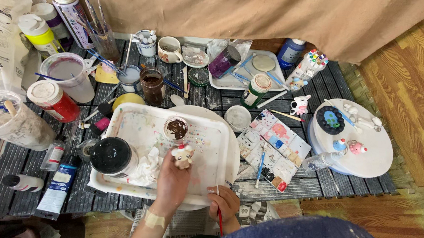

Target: The person paints a small figurine using a fine brush, repeatedly dipping it into paint containers and applying color to the figurine's details. The person also uses a sponge to dab paint onto a palette.

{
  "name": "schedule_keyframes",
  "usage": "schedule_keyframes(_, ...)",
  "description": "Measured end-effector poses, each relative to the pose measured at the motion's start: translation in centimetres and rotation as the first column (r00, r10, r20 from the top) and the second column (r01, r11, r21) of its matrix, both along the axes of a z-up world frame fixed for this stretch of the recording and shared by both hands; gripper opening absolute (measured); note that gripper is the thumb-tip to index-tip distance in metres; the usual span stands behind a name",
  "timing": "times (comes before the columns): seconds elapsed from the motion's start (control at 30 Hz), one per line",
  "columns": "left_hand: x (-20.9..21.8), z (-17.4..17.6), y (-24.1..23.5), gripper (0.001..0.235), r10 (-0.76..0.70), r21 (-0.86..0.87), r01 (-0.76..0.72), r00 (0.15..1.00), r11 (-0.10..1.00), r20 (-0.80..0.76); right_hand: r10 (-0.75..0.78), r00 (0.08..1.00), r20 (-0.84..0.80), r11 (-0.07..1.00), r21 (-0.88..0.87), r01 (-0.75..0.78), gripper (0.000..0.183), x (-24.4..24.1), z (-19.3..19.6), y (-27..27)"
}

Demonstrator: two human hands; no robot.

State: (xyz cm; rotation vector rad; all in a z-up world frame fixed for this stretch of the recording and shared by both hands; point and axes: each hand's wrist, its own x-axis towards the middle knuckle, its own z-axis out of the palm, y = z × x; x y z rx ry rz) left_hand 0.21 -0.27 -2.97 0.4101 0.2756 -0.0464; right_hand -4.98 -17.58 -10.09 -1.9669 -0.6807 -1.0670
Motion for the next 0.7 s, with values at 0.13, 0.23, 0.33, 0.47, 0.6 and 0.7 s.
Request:
schedule_keyframes(0.13, -0.2, 0.4, -0.2, 0.037, -0.05, 0.12, 0.047, 0.999, 0.992, 0.021, 0.004, 1.0, -0.004, 1.0, 0.018, -0.004, 0.034, 0.1, -0.5, -0.1)
schedule_keyframes(0.23, -0.3, 0.8, -0.1, 0.041, -0.091, 0.1, 0.089, 0.996, 0.991, 0.019, 0.048, 0.996, -0.077, 0.988, 0.149, -0.036, 0.033, 0.1, -1.1, 0.0)
schedule_keyframes(0.33, 0.1, 1.5, -0.1, 0.043, -0.142, 0.108, 0.143, 0.99, 0.984, -0.016, 0.213, 0.937, -0.278, 0.912, 0.401, -0.089, 0.039, 0.9, -0.5, -0.3)
schedule_keyframes(0.47, -0.2, 2.5, -0.1, 0.052, -0.202, 0.231, 0.208, 0.978, 0.951, -0.049, 0.227, 0.874, -0.429, 0.917, 0.396, -0.043, 0.029, 3.9, 3.2, -1.3)
schedule_keyframes(0.6, -0.5, 3.5, 0.1, 0.065, -0.294, 0.368, 0.292, 0.954, 0.883, -0.052, 0.144, 0.921, -0.363, 0.984, -0.046, -0.172, 0.052, 5.6, 8.5, -0.2)
schedule_keyframes(0.7, -0.4, 4.0, -0.3, 0.067, -0.337, 0.409, 0.273, 0.937, 0.871, 0.093, 0.139, 0.894, -0.425, 0.974, -0.101, -0.2, 0.064, 6.3, 11.5, 0.4)
